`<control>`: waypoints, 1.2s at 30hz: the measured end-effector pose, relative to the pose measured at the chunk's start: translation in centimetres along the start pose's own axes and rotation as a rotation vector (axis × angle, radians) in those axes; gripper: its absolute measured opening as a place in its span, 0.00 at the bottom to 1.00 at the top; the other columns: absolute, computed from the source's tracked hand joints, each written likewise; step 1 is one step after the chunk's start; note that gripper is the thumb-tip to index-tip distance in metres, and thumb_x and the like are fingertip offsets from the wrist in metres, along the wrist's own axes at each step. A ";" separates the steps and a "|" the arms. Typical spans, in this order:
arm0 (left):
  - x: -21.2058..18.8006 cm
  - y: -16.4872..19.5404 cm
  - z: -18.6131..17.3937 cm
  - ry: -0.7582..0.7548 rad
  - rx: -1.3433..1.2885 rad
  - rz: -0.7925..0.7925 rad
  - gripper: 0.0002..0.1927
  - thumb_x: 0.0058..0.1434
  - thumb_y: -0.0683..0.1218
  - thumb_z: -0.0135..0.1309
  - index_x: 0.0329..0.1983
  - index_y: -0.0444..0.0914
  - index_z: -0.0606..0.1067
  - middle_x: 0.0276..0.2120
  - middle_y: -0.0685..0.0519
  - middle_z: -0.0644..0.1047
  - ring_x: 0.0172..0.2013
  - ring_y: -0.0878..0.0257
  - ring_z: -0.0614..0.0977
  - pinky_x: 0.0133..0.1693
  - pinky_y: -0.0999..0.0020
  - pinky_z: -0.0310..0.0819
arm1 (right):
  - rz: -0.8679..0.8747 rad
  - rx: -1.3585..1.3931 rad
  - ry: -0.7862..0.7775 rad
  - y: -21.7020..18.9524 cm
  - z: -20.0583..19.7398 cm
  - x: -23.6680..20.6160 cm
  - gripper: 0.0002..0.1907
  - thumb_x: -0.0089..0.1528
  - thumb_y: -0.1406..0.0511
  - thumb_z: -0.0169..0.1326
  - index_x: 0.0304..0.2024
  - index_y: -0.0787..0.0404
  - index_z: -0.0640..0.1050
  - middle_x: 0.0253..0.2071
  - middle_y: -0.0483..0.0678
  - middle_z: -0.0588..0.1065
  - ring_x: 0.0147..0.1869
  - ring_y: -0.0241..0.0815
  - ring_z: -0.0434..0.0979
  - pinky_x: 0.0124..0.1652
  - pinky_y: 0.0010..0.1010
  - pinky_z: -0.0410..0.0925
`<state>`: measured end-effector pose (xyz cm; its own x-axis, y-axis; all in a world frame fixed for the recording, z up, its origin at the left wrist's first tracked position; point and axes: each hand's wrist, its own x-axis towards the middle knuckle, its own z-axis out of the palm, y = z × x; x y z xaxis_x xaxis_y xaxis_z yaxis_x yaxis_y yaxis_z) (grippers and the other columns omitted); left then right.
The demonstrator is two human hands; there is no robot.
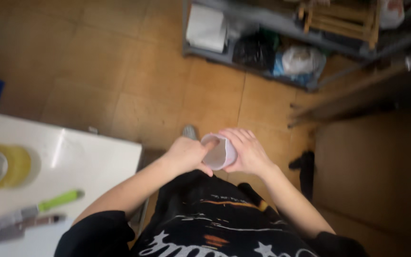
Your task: The person washes a knife at the sink, then presses a red dough-like mass into a plastic container and packs it down by hand. They cut around the container edge with a knife to release a red dough block, place it in a lidded container, carry it to a refrigerator, and then rinse the plastic container at the sink.
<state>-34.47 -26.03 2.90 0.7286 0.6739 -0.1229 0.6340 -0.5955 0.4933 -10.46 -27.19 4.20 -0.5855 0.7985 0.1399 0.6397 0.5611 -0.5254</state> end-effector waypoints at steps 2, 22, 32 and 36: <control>2.4 -2.7 -0.9 -0.018 -0.026 -0.023 0.48 0.40 0.70 0.67 0.60 0.43 0.70 0.25 0.46 0.80 0.30 0.47 0.84 0.31 0.54 0.77 | 0.017 0.000 -0.049 1.8 -0.8 3.7 0.50 0.36 0.56 0.73 0.60 0.58 0.71 0.58 0.53 0.73 0.63 0.55 0.72 0.59 0.46 0.63; 21.6 -31.2 -16.2 0.100 -0.023 -0.378 0.47 0.44 0.71 0.64 0.67 0.52 0.68 0.27 0.46 0.80 0.29 0.47 0.84 0.30 0.52 0.77 | -0.223 0.169 -0.248 22.5 -3.3 44.4 0.50 0.35 0.58 0.75 0.60 0.58 0.71 0.59 0.53 0.74 0.65 0.56 0.70 0.62 0.45 0.62; 27.8 -46.4 -24.4 0.211 0.030 -0.634 0.30 0.52 0.69 0.59 0.54 0.54 0.74 0.22 0.50 0.79 0.26 0.51 0.83 0.32 0.54 0.77 | -0.564 0.199 -0.347 27.7 -4.9 69.2 0.48 0.38 0.55 0.76 0.58 0.61 0.72 0.58 0.55 0.74 0.63 0.57 0.72 0.59 0.45 0.65; 28.4 -54.1 -28.3 0.357 0.067 -0.630 0.27 0.51 0.67 0.61 0.47 0.50 0.72 0.19 0.51 0.78 0.24 0.50 0.82 0.34 0.54 0.75 | -0.585 0.181 -0.385 28.2 -3.8 78.9 0.49 0.37 0.56 0.75 0.60 0.60 0.71 0.58 0.53 0.74 0.64 0.56 0.72 0.60 0.44 0.64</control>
<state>-55.43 37.69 -2.85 0.0981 0.9926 -0.0719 0.9282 -0.0652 0.3662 -36.69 52.44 3.55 -0.9620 0.2262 0.1527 0.0947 0.8015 -0.5904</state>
